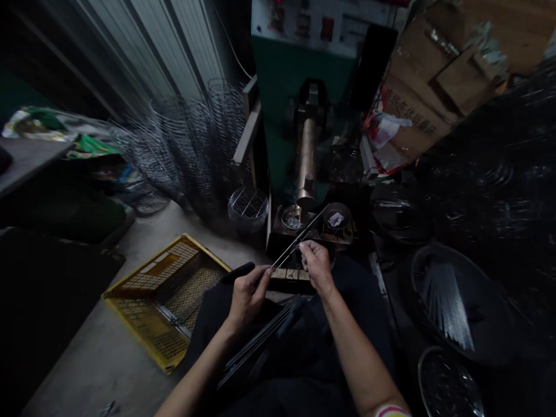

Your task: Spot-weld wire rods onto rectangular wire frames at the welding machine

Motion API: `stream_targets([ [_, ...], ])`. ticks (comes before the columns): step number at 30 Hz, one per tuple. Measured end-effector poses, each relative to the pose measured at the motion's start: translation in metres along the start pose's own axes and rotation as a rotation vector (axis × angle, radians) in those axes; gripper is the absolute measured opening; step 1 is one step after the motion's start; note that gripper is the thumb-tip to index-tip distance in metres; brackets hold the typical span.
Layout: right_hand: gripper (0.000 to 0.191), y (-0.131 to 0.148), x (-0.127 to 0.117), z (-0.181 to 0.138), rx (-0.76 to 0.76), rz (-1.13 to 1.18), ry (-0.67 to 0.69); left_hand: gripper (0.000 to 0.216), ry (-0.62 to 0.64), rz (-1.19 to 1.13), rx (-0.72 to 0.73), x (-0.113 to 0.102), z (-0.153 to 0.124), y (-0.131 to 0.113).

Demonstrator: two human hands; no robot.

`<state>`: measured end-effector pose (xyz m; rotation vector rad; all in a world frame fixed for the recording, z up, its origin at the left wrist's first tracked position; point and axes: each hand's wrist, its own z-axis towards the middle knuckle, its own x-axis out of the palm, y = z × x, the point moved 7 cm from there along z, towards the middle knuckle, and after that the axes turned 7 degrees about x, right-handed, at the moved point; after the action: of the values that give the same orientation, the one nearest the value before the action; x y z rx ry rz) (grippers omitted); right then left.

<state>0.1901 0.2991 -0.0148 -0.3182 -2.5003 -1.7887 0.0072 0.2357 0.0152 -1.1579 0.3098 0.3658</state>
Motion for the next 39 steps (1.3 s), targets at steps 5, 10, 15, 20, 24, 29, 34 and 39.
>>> stream_targets([
  [5,0.034,0.01,0.003,0.005,-0.038,0.026,0.022,0.024,-0.015,-0.017,-0.002,0.0,0.007,0.0],
  [10,0.034,0.016,0.004,0.011,-0.071,0.037,0.012,0.025,-0.009,-0.02,-0.038,0.003,0.013,0.002],
  [15,0.032,0.02,0.006,0.017,-0.084,0.069,0.032,0.027,-0.009,-0.034,-0.072,0.004,0.019,0.004],
  [20,0.032,0.025,0.006,0.021,-0.097,0.077,0.039,0.027,-0.006,-0.034,-0.089,0.005,0.023,0.006],
  [24,0.032,0.026,0.004,0.023,-0.094,0.064,0.028,0.028,-0.009,-0.035,-0.066,0.004,0.027,0.002],
  [29,0.029,0.024,0.002,0.028,-0.089,0.07,0.016,0.029,-0.019,-0.022,-0.073,0.005,0.03,0.004],
  [34,0.027,0.024,0.004,0.029,-0.078,0.059,0.01,0.029,-0.018,-0.014,-0.08,0.005,0.033,0.005],
  [39,0.025,0.027,0.007,0.027,-0.076,0.07,0.036,0.027,-0.027,-0.053,-0.066,0.004,0.034,-0.004],
])
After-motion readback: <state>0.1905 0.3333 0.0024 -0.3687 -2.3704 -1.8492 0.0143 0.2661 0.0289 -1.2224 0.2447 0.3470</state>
